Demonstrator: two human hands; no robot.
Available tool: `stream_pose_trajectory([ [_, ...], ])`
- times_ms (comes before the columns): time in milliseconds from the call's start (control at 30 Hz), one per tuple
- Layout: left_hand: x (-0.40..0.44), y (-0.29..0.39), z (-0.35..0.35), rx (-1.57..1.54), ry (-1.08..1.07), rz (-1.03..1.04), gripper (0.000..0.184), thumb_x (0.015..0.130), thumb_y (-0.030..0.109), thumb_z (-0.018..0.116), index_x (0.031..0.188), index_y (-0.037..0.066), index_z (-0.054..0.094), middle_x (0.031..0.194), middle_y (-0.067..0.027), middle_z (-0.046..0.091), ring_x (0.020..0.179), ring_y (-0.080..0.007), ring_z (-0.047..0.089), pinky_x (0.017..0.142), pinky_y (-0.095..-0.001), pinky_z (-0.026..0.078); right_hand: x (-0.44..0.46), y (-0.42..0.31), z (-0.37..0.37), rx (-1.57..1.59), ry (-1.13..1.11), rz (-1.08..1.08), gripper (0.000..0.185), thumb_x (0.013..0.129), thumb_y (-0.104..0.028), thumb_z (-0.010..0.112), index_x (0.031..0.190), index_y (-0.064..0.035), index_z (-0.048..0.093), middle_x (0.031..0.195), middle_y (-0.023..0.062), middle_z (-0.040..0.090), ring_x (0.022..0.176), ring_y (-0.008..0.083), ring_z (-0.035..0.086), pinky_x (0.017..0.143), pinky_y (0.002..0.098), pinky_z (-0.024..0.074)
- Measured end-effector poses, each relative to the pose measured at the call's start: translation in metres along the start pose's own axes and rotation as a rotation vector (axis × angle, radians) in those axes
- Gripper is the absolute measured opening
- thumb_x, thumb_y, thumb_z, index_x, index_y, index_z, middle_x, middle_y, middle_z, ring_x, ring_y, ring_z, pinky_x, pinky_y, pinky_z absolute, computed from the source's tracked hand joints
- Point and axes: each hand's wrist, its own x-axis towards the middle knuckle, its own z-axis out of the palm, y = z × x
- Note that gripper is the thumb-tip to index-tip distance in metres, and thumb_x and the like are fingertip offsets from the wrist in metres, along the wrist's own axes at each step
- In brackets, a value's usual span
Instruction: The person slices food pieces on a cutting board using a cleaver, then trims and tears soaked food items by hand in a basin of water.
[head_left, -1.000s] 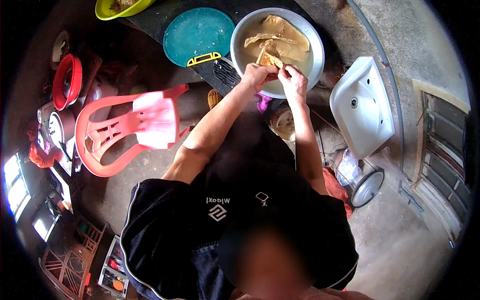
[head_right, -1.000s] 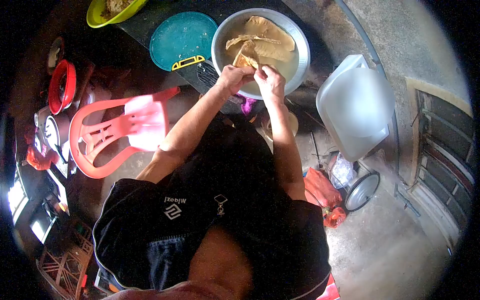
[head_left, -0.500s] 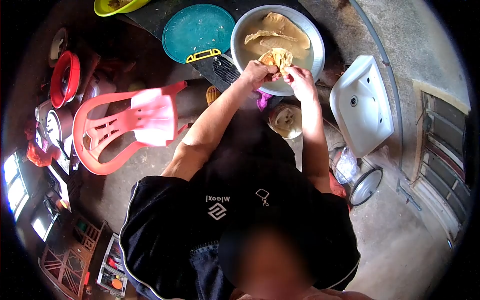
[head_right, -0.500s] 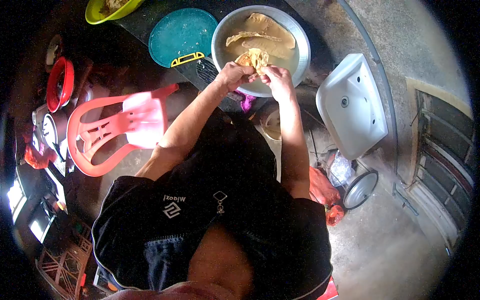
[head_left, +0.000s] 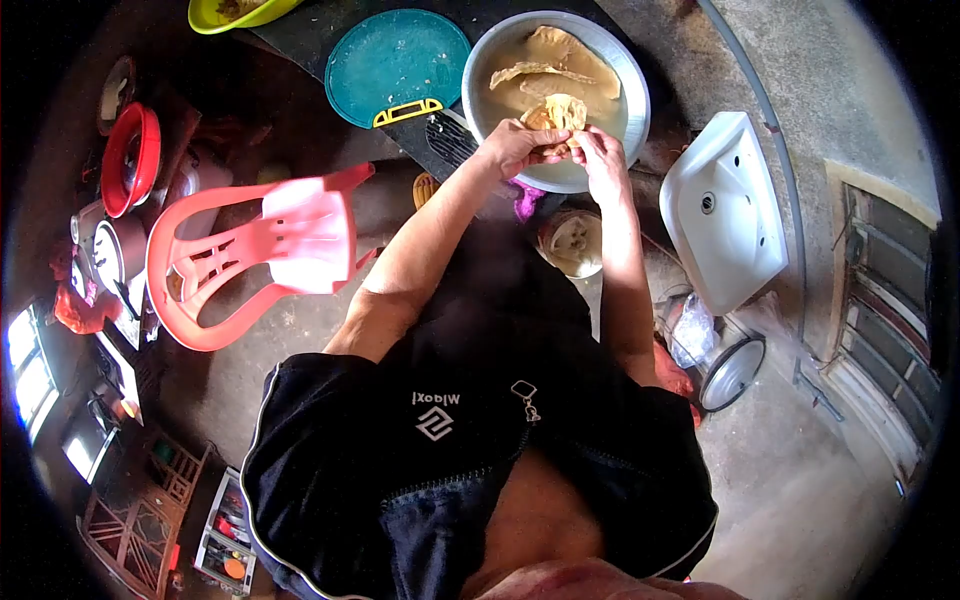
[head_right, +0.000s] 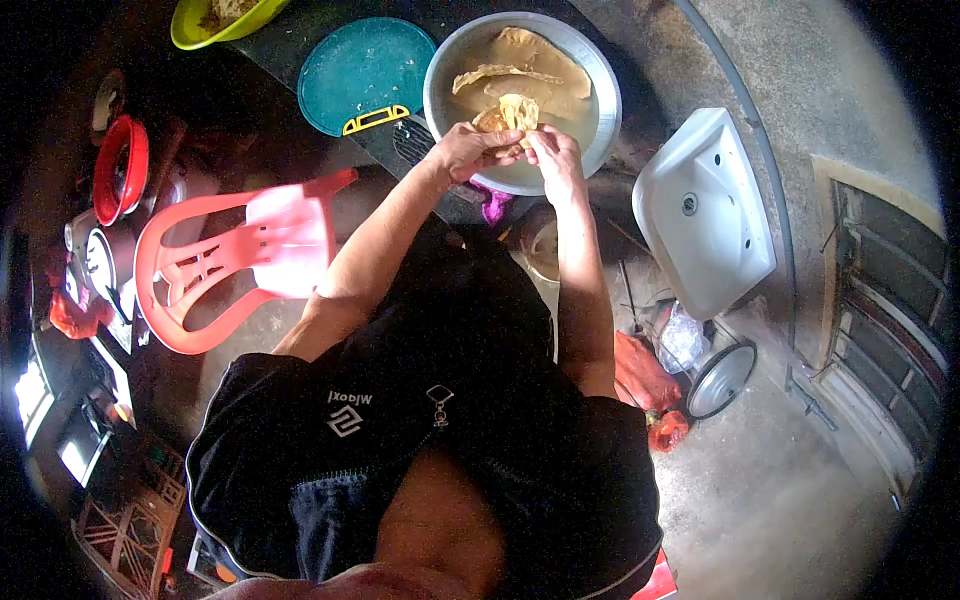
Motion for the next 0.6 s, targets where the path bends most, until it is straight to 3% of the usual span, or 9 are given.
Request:
stream_pose_trajectory([
  [100, 0.001, -0.003, -0.001, 0.069, -0.021, 0.090, 0.018, 0.076, 0.003, 0.071, 0.091, -0.005, 0.064, 0.081, -0.0119, 0.067, 0.068, -0.0184, 0.065, 0.061, -0.0270, 0.057, -0.001, -0.004, -0.007, 0.044, -0.043, 0.006, 0.012, 0.088, -0.013, 0.057, 0.082, -0.0020, 0.059, 0.069, -0.0029, 0.053, 0.060, 0.0057, 0.047, 0.055, 0.0195, 0.0388],
  [233, 0.003, -0.002, 0.003, 0.102, 0.030, 0.040, 0.015, 0.078, 0.002, 0.069, 0.090, -0.005, 0.065, 0.081, -0.0119, 0.067, 0.068, -0.0180, 0.065, 0.061, -0.0281, 0.057, 0.001, -0.007, -0.012, 0.117, 0.064, 0.013, 0.012, 0.087, -0.011, 0.055, 0.081, -0.0007, 0.058, 0.070, 0.0007, 0.053, 0.059, 0.0079, 0.046, 0.054, 0.0210, 0.0381],
  [367, 0.012, -0.004, -0.015, 0.090, -0.011, -0.015, 0.020, 0.079, 0.002, 0.068, 0.097, -0.004, 0.063, 0.086, -0.0108, 0.067, 0.070, -0.0161, 0.064, 0.061, -0.0263, 0.056, 0.018, 0.006, -0.036, 0.451, 0.133, 0.080, 0.011, 0.086, -0.009, 0.057, 0.080, 0.0007, 0.057, 0.071, 0.0059, 0.055, 0.058, 0.0123, 0.049, 0.051, 0.0242, 0.0398],
  [467, 0.008, -0.005, -0.024, 0.048, -0.077, -0.073, 0.021, 0.078, 0.002, 0.069, 0.098, -0.003, 0.064, 0.085, -0.0103, 0.067, 0.068, -0.0155, 0.063, 0.061, -0.0255, 0.055, 0.023, 0.012, -0.043, 0.389, 0.054, 0.109, 0.012, 0.085, -0.010, 0.059, 0.080, 0.0009, 0.057, 0.071, 0.0072, 0.055, 0.058, 0.0136, 0.050, 0.050, 0.0247, 0.0397],
  [600, 0.008, 0.004, -0.039, 0.156, -0.060, -0.171, 0.020, 0.077, 0.004, 0.070, 0.096, -0.003, 0.064, 0.083, -0.0106, 0.067, 0.068, -0.0158, 0.063, 0.061, -0.0263, 0.055, 0.027, 0.012, -0.046, 0.510, 0.162, 0.143, 0.012, 0.084, -0.010, 0.059, 0.084, 0.0013, 0.055, 0.069, 0.0061, 0.052, 0.056, 0.0134, 0.048, 0.049, 0.0253, 0.0392],
])
